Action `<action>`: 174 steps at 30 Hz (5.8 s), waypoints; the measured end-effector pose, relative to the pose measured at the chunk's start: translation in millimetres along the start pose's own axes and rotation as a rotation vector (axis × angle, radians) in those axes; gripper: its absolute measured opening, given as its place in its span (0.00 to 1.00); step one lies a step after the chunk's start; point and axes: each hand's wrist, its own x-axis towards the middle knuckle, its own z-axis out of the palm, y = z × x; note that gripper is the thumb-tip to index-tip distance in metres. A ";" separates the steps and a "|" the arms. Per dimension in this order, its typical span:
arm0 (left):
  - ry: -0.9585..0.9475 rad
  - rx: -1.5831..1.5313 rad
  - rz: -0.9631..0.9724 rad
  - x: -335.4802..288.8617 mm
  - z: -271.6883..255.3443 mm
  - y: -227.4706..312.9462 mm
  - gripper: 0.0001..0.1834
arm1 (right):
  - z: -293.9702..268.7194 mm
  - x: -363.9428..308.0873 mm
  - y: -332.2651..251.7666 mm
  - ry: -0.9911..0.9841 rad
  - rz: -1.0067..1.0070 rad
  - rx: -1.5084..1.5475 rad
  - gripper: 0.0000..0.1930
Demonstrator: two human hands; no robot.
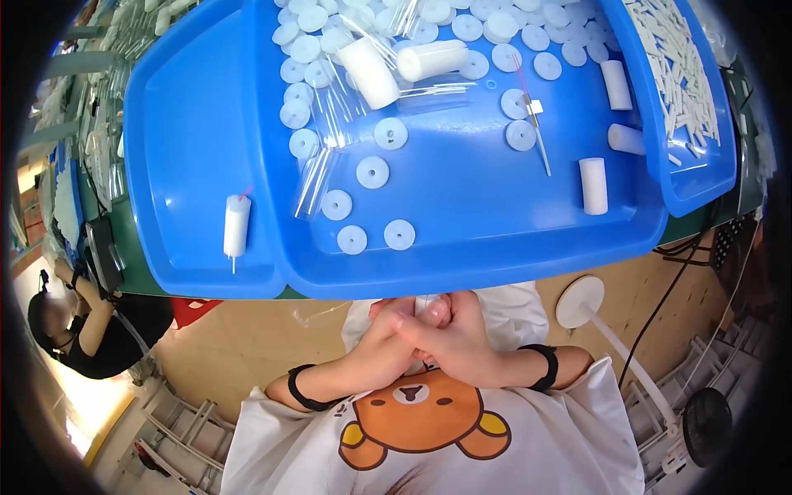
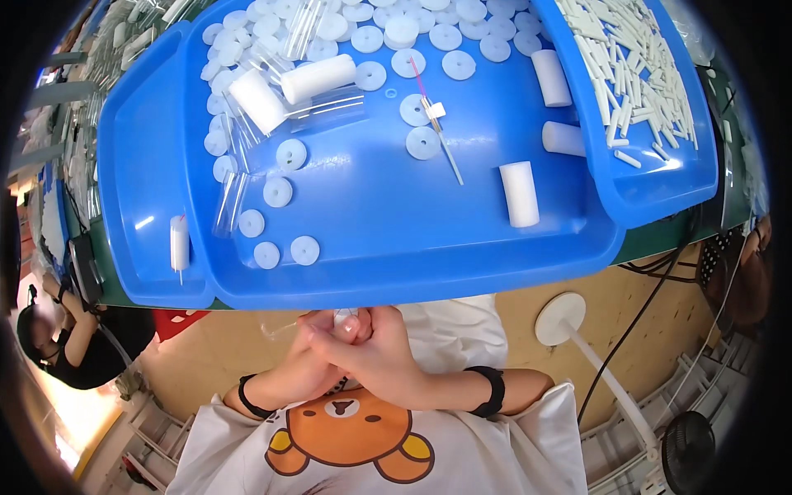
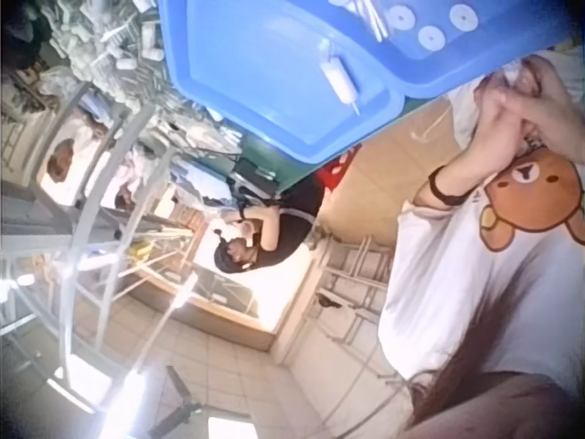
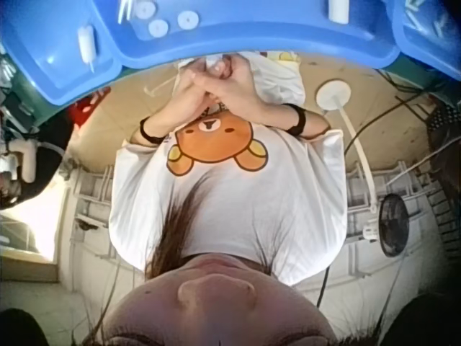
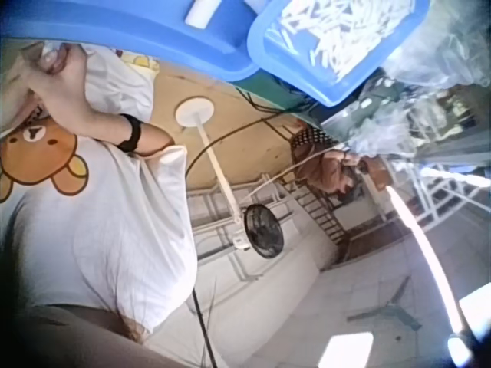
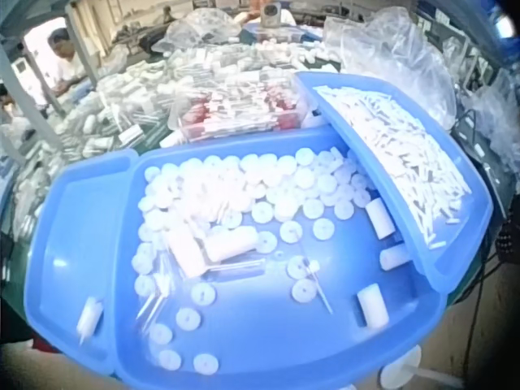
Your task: Manually assembling small white cylindrical parts with blue and red components in a factory setting.
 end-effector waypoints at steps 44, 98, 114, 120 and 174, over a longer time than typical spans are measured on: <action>-0.109 -0.014 0.407 13.4 2.4 -26.9 0.15 | -9.6 4.1 13.4 0.027 -0.169 -0.183 0.13; -0.687 -0.194 0.202 -8.1 -28.6 -11.3 0.40 | -8.8 -28.6 -26.8 -0.364 -0.404 -0.610 0.41; -0.748 0.002 0.341 -23.7 -17.9 16.6 0.48 | 20.8 -31.1 -45.0 -0.066 -1.308 -0.928 0.30; -0.483 0.095 0.619 -40.9 -18.7 40.9 0.29 | 23.6 -27.4 -58.8 -0.153 -1.249 -1.117 0.33; 0.438 1.436 1.262 61.6 69.1 98.4 0.15 | -33.0 -43.2 -108.0 0.402 -0.907 -0.820 0.10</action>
